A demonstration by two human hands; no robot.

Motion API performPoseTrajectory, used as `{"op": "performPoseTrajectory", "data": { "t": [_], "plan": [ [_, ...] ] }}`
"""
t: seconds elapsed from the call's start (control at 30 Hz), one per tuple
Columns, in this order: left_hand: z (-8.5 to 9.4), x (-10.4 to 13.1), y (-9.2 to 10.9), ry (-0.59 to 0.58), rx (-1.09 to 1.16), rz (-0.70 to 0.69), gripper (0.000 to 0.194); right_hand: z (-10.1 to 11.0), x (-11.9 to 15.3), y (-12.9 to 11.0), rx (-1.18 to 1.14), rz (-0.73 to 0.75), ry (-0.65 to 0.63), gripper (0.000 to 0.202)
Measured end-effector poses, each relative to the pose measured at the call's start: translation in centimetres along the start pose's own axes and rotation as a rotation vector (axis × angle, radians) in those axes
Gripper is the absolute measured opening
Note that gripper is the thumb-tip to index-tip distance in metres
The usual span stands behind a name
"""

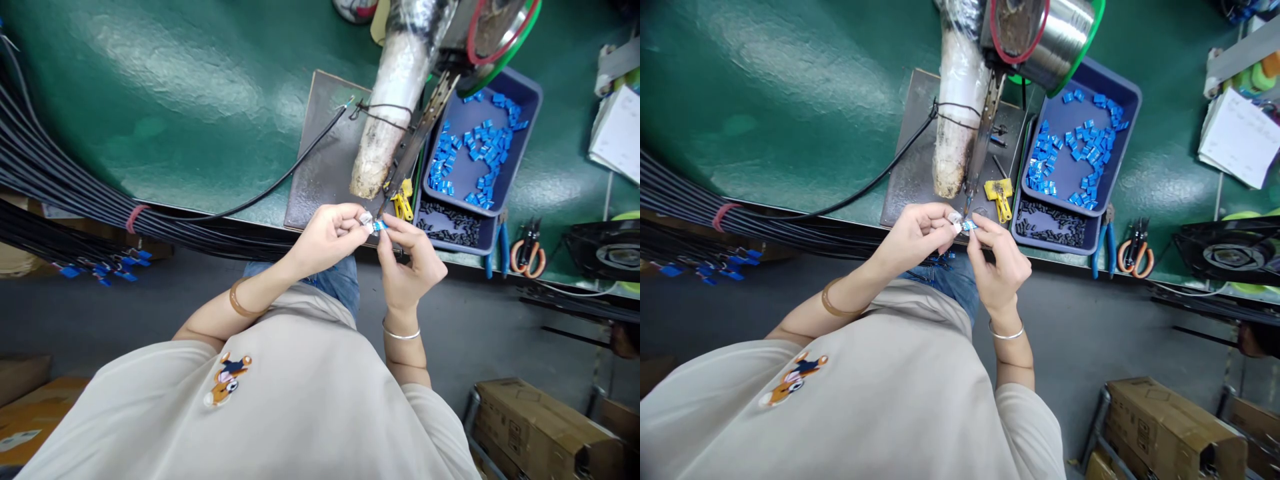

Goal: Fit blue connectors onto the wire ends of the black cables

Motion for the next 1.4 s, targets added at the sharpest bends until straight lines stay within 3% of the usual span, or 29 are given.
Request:
{"op": "performPoseTrajectory", "data": {
  "t": [0.1, 0.3, 0.73, 1.17, 1.4],
  "plan": [
    [-0.1, 0.1, -0.3, -0.018, 0.034, 0.023, 0.013, -0.6, 0.1, 0.8, -0.074, -0.076, -0.046, 0.013],
    [0.0, -0.2, -0.3, 0.005, 0.073, 0.025, 0.013, -0.3, -0.2, -0.3, -0.019, 0.032, 0.011, 0.017],
    [-0.1, -0.8, 0.0, 0.017, 0.133, 0.005, 0.007, -0.9, -0.4, 1.0, -0.089, -0.088, -0.072, 0.010],
    [-0.4, -0.8, 1.1, 0.028, 0.163, -0.057, 0.007, -0.3, -1.1, -0.3, -0.032, 0.004, -0.041, 0.008],
    [-0.1, -0.7, -0.1, 0.014, 0.082, 0.025, 0.009, -0.1, -0.6, -1.4, 0.079, 0.117, -0.030, 0.011]
  ]
}}
Point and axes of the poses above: each hand's wrist, its own x-axis away from the middle knuckle, its own z-axis out of the back of the hand, y = z × x, the point moved 10 cm from there along -x, towards the middle knuckle, and after that the axes turned 9 degrees about x, right-handed, at the moved point
